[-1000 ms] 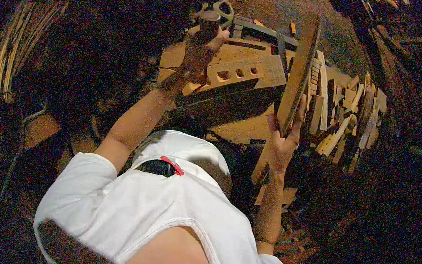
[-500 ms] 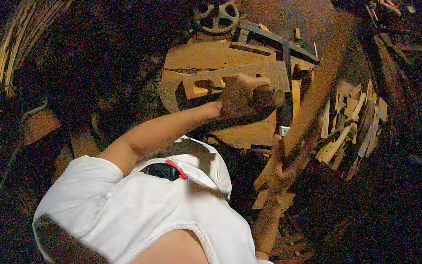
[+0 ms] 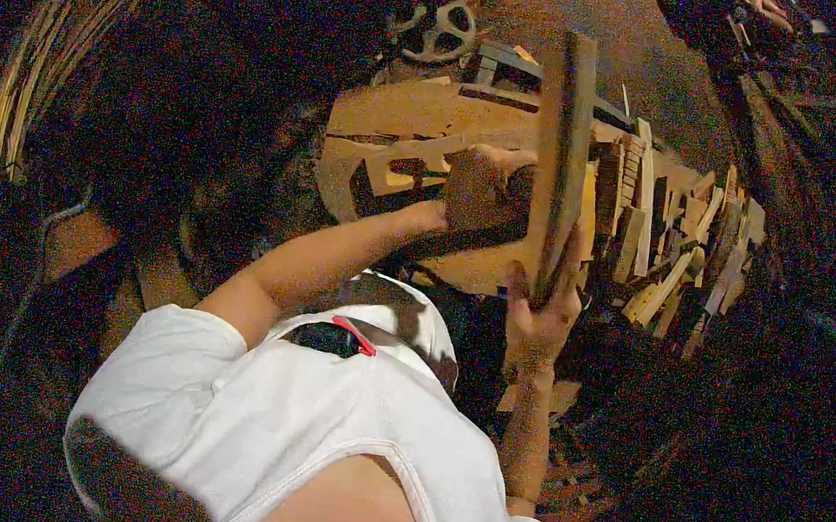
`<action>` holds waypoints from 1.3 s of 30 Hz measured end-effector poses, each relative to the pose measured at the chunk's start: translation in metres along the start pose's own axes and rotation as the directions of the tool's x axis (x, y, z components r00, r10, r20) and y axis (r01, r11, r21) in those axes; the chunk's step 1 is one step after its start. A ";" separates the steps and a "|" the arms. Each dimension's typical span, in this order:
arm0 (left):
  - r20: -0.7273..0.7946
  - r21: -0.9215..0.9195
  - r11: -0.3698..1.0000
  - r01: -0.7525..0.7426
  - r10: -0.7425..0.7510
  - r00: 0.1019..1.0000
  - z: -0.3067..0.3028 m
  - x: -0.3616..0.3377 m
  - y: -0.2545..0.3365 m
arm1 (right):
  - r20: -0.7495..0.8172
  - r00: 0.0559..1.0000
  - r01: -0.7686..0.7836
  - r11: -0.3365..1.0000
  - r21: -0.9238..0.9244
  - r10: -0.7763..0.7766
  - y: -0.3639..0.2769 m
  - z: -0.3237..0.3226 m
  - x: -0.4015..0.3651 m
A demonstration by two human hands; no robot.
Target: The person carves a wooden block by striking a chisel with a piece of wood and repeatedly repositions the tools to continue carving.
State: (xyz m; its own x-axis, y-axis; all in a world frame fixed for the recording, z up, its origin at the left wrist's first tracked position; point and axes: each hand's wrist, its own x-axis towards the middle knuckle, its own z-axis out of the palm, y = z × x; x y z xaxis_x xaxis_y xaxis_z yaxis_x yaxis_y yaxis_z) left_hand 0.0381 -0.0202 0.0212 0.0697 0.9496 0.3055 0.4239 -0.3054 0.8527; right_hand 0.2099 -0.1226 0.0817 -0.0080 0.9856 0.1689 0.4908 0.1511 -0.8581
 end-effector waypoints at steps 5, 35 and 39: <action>-0.058 -0.121 0.989 -0.080 0.073 0.996 0.010 0.002 -0.005 | -0.200 0.979 -0.035 0.999 -0.029 0.028 0.017 -0.008 -0.007; -0.107 -0.418 0.900 0.127 -0.188 0.976 -0.077 0.036 -0.060 | -0.034 0.994 -0.105 0.993 0.053 0.107 0.035 0.006 -0.004; -0.210 -0.541 0.840 0.051 -0.193 0.958 -0.065 0.028 -0.058 | 0.020 0.998 -0.058 0.998 0.002 0.058 0.030 0.009 -0.003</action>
State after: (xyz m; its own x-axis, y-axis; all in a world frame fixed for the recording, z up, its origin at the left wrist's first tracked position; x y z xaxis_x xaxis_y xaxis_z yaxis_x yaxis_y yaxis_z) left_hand -0.0435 0.0194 0.0074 -0.2051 0.9543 0.2171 -0.1288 -0.2462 0.9606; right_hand 0.2167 -0.1198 0.0507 0.0032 0.9941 0.1088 0.4884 0.0934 -0.8676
